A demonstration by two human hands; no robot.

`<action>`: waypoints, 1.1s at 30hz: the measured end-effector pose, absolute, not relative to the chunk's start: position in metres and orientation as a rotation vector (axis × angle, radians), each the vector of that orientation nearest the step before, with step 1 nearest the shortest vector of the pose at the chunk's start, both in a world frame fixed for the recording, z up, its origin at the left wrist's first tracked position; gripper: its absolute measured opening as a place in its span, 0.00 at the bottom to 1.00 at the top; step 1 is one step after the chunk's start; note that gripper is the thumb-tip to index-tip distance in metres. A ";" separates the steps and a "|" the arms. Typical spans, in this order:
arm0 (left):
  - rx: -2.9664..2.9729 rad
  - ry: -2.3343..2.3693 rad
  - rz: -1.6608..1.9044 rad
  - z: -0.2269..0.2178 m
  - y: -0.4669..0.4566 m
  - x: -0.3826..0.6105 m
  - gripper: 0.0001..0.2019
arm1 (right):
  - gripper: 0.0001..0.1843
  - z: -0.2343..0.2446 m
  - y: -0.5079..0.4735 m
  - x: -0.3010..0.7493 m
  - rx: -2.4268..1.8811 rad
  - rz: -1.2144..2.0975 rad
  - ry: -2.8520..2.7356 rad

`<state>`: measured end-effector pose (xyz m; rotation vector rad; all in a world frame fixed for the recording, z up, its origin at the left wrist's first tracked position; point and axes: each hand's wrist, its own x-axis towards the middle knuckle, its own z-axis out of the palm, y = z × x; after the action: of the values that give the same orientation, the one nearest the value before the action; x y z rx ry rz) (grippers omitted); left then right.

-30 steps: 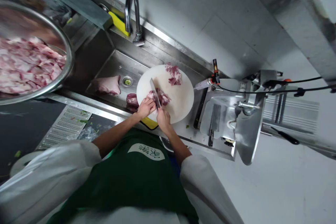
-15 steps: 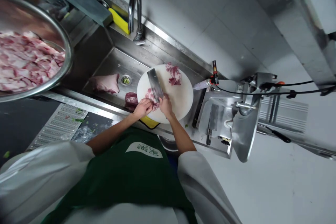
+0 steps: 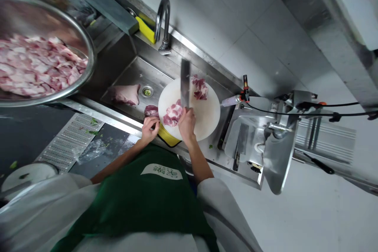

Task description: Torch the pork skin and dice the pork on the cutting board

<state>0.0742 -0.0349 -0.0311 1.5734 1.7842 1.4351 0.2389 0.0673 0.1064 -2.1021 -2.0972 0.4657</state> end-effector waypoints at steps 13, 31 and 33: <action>1.657 1.924 0.334 0.023 0.037 0.125 0.13 | 0.16 0.055 0.130 0.231 -2.136 0.752 -2.266; 0.235 1.915 1.568 -0.045 0.004 0.059 0.12 | 0.17 0.088 -0.044 0.287 -2.351 0.894 -2.476; 0.243 2.077 1.733 -0.043 0.007 0.023 0.12 | 0.16 0.089 -0.060 0.308 -2.375 0.933 -2.463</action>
<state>0.0230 0.0072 -0.0426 0.2433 2.0774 1.7328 0.3076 -0.0596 0.0890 -2.3751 -2.4629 0.9328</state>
